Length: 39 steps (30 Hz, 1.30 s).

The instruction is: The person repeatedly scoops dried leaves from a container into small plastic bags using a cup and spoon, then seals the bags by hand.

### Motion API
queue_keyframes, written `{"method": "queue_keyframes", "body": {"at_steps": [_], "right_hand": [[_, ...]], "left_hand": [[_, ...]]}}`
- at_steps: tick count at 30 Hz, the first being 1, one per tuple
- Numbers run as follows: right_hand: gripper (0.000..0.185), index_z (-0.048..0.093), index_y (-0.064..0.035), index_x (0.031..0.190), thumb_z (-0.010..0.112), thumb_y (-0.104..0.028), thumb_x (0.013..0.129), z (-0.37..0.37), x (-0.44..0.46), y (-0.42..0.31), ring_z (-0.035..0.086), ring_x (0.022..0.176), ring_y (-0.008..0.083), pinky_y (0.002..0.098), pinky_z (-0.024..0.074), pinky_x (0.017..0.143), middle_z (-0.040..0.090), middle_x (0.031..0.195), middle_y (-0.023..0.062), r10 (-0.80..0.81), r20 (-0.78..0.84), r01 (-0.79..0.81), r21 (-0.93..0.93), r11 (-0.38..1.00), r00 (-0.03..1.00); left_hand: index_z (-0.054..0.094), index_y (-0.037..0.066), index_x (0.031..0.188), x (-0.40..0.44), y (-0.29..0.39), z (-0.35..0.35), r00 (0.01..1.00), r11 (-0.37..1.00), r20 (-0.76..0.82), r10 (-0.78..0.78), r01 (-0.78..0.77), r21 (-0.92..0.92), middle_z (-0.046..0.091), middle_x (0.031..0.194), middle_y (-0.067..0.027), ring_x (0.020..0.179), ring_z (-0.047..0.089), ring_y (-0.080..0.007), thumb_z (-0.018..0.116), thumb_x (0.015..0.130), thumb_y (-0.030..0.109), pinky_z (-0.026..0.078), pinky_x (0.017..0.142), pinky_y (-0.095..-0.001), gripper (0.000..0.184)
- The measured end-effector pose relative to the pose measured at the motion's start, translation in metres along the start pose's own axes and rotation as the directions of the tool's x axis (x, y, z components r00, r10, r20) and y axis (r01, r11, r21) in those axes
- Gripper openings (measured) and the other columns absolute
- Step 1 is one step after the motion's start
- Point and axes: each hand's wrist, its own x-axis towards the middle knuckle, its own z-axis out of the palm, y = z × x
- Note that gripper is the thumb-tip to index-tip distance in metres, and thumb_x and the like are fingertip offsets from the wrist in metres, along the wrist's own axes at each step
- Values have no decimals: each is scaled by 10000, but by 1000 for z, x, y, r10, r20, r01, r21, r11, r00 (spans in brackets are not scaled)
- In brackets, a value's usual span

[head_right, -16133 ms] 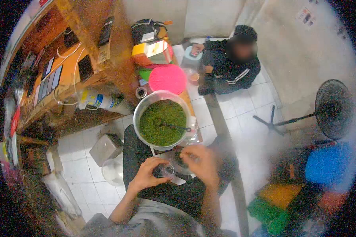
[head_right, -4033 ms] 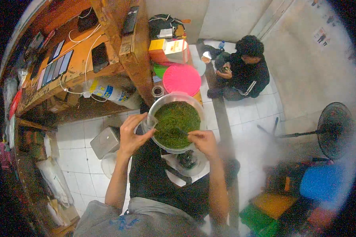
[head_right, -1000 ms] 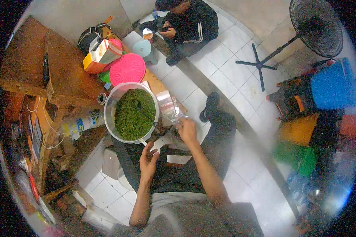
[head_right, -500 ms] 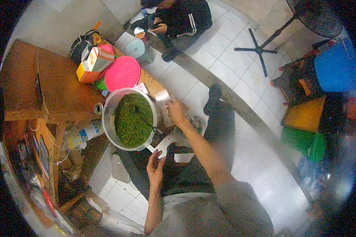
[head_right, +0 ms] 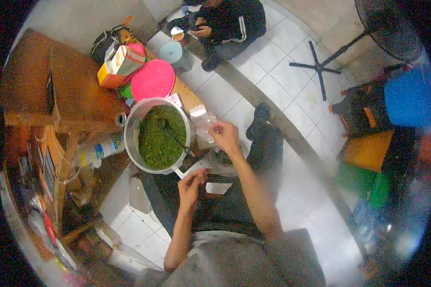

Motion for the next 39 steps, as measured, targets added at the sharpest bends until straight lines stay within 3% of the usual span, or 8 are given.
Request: {"method": "queue_keyframes", "body": {"at_steps": [4,8,18,21,24,26,36,39], "right_hand": [[115,737,15,942,774,-72,877,-32,-56,-41,582,706,37,211,468,625,678,775,-16,116,92,-127,115,985,989],[92,731,15,957,756,-46,892,-38,-82,-51,588,720,49,217,467,658,689,824,-12,217,179,-263,298,918,960],[197,719,-7,1051,774,-85,878,-30,-104,-42,622,752,91,242,497,690,717,880,23,202,231,-275,350,896,952],[342,677,-15,1165,797,-60,848,-37,-116,-70,653,791,114,259,530,722,731,932,52,66,144,-93,188,978,987],[415,649,20,1219,783,25,826,-42,-123,-85,676,874,111,258,562,778,733,1007,91,38,299,-165,411,896,953],[428,649,16,1246,773,17,836,-44,-128,-85,708,922,141,280,584,809,750,1041,122,-37,304,-39,238,971,952],[271,680,33,1176,685,-11,909,-49,-132,-83,740,899,175,324,592,816,767,984,137,-14,325,-43,166,985,946],[198,677,20,1120,656,-46,935,-43,-133,-88,749,861,205,356,598,753,762,968,156,-246,205,262,-51,964,947]], "left_hand": [[686,-20,1202,34,20,25,994,997,-97,56,-61,-52,708,974,-39,851,626,-99,656,998,178,507,771,-251,286],[672,-5,1165,39,21,24,996,995,34,87,-88,35,692,933,-13,814,612,-84,654,998,176,490,706,-240,247],[720,22,932,27,0,3,996,991,82,-20,30,-128,678,796,-1,690,599,-88,718,958,170,478,631,-252,150],[725,20,885,22,-1,3,1000,988,11,-23,25,-154,677,766,-2,679,594,-81,733,946,163,472,632,-247,155],[721,-4,940,17,-3,0,999,985,29,32,-26,-171,686,789,-11,690,612,-74,728,940,93,491,642,-239,97],[721,-4,931,14,-6,1,999,990,41,30,-24,-140,684,787,-11,697,613,-71,728,941,93,490,645,-238,98],[716,9,894,6,2,9,999,999,21,31,-32,22,655,770,13,717,579,-68,740,936,139,476,660,-253,139],[705,31,864,9,4,7,977,952,73,199,-211,221,661,823,-13,756,602,-117,724,932,126,490,691,-281,119]]}}
